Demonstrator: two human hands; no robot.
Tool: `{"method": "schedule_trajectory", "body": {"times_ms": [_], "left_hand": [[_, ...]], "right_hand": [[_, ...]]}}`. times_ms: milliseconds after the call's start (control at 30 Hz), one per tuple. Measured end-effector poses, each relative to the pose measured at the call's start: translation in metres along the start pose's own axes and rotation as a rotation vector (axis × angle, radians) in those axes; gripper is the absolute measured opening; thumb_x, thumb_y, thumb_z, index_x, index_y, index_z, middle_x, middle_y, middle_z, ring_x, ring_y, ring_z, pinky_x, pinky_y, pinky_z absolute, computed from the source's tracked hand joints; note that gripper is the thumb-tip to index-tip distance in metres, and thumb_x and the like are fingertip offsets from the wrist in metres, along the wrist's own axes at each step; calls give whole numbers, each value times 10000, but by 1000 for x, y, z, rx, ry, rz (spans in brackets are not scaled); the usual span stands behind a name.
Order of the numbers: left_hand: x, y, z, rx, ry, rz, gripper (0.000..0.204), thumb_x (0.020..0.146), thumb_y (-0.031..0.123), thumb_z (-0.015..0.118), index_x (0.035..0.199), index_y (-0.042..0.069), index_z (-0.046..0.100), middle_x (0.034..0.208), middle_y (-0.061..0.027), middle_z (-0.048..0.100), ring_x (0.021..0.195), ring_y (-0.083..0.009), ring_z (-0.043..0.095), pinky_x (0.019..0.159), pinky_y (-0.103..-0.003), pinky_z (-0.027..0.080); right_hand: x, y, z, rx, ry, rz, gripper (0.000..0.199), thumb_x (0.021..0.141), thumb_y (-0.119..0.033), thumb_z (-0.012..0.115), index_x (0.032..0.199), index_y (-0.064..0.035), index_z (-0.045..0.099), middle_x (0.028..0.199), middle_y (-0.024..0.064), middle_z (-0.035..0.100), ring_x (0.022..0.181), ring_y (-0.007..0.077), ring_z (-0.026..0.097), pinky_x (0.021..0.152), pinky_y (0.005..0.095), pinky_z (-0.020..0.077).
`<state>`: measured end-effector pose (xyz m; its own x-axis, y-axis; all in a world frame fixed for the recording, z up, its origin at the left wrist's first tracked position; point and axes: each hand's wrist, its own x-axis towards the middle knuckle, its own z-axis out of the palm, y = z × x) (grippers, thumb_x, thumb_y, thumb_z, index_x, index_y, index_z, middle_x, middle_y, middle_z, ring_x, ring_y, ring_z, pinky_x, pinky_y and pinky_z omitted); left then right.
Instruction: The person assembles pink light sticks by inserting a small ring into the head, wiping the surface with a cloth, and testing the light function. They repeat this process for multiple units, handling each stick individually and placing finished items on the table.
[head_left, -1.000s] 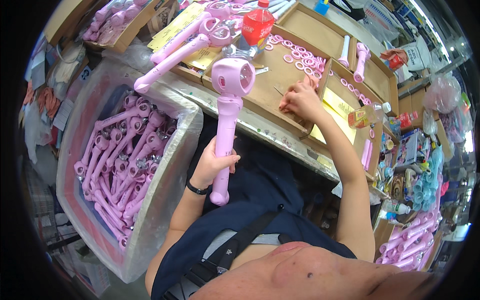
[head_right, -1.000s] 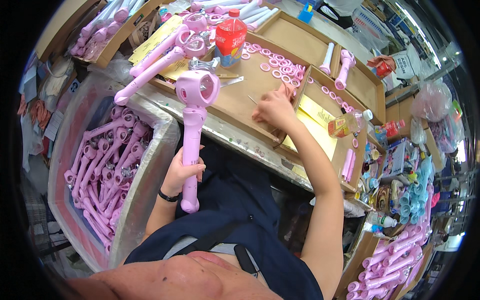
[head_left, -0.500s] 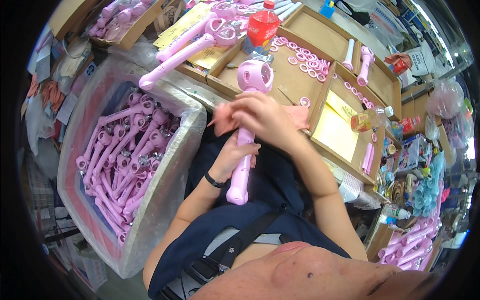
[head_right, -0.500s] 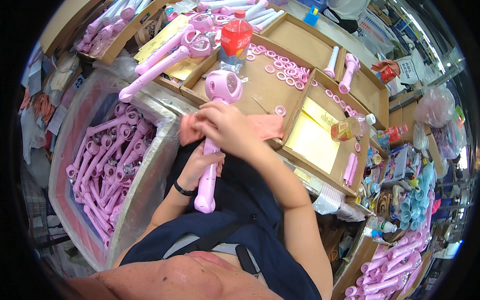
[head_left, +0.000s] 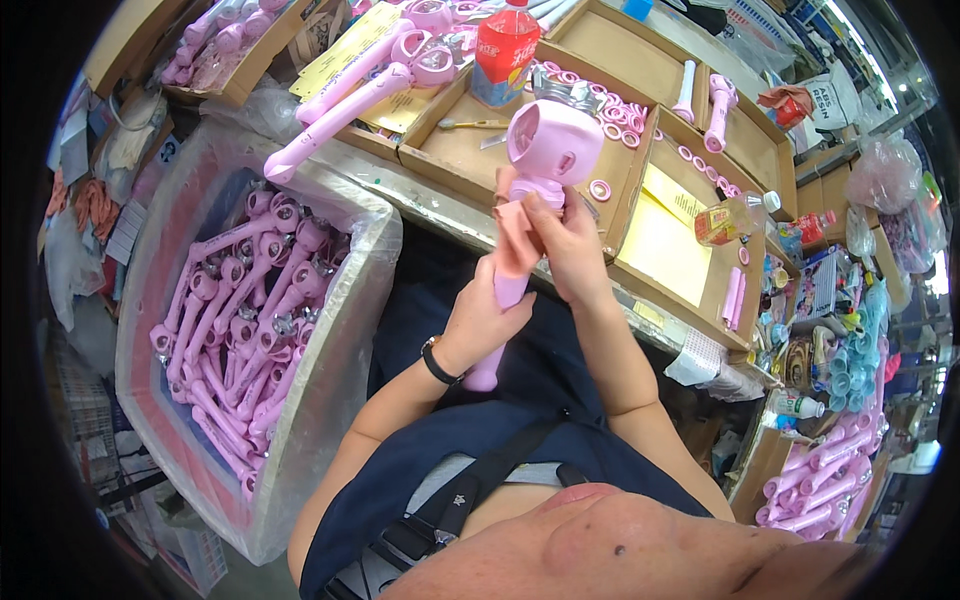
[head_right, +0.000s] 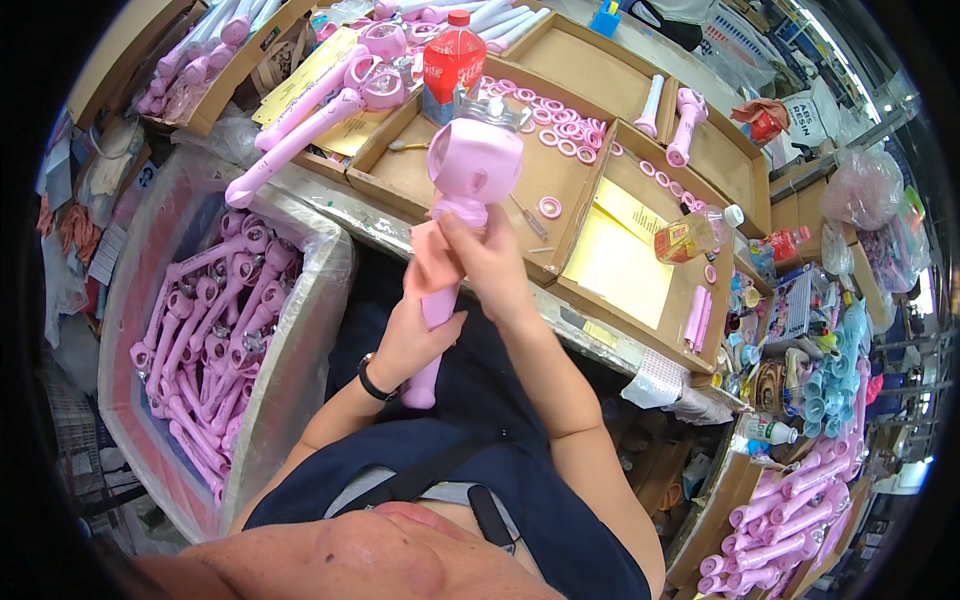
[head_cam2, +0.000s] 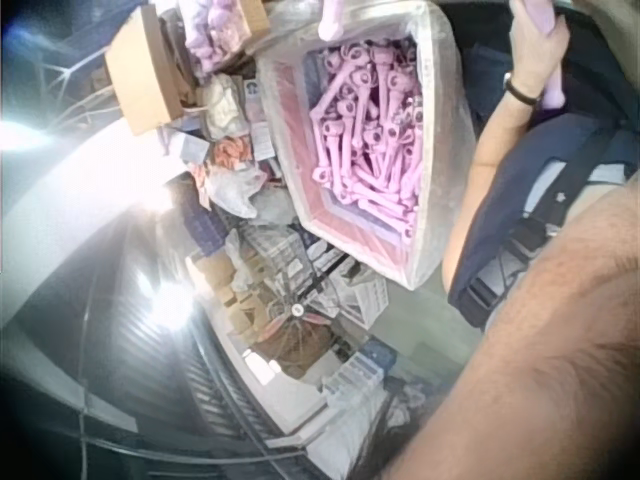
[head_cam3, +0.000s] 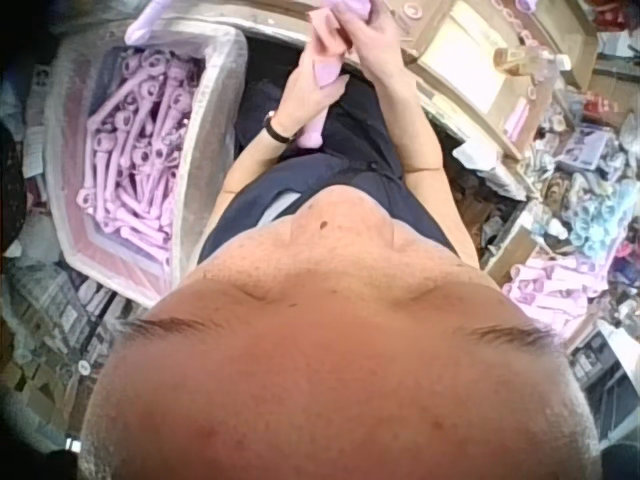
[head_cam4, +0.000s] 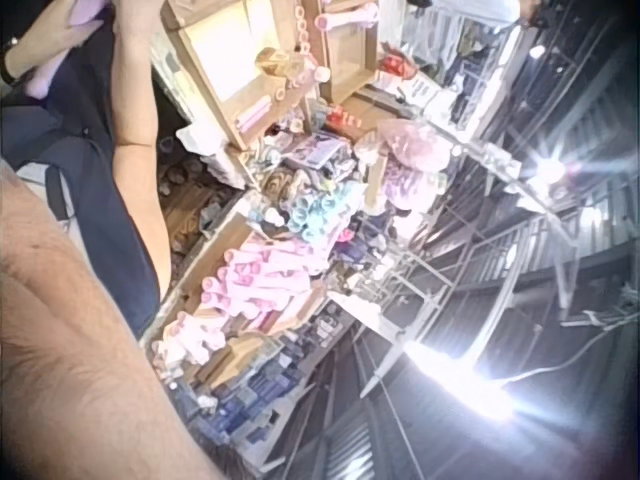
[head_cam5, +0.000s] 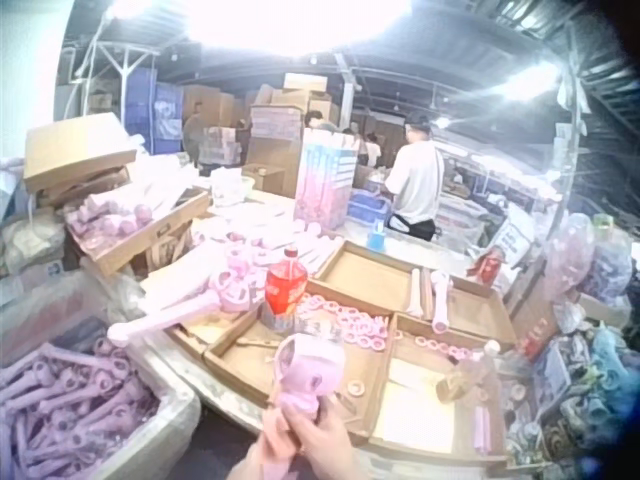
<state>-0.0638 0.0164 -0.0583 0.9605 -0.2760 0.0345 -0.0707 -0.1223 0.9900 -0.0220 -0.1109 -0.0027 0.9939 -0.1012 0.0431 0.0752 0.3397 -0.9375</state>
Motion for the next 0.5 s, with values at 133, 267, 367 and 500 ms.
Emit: {"method": "schedule_trajectory", "body": {"times_ms": [133, 267, 367, 500], "left_hand": [[-4, 10, 3, 279, 23, 122, 553, 758, 195, 658, 1201, -37, 421, 850, -289, 606, 773, -444, 598, 662, -461, 499], [-7, 11, -8, -529, -491, -269, 485, 808, 119, 645, 1219, 0, 416, 746, -127, 592, 547, -245, 612, 507, -354, 505], [-7, 12, -16, -1121, -813, -419, 465, 787, 9, 627, 1187, 47, 392, 687, -76, 531, 500, -154, 553, 460, -272, 463], [4, 10, -12, -154, -341, -24, 645, 764, 115, 671, 1298, -21, 337, 848, -143, 570, 676, -267, 599, 615, -348, 504]], "right_hand": [[-2, -1, 5, -83, 24, -92, 459, 847, -185, 651, 1201, 28, 451, 975, 97, 613, 869, 160, 618, 737, 288, 513], [3, 9, -6, 637, -236, 25, 632, 763, -327, 706, 1219, 29, 452, 1016, 141, 585, 863, 196, 619, 739, 307, 527], [5, 18, -13, 672, -340, 16, 747, 816, -435, 641, 1333, 25, 361, 1144, 147, 556, 995, 222, 588, 839, 346, 497], [15, 15, -14, 436, 82, 181, 475, 865, -276, 637, 1223, -8, 477, 1058, 113, 603, 930, 167, 606, 777, 280, 501]]}}
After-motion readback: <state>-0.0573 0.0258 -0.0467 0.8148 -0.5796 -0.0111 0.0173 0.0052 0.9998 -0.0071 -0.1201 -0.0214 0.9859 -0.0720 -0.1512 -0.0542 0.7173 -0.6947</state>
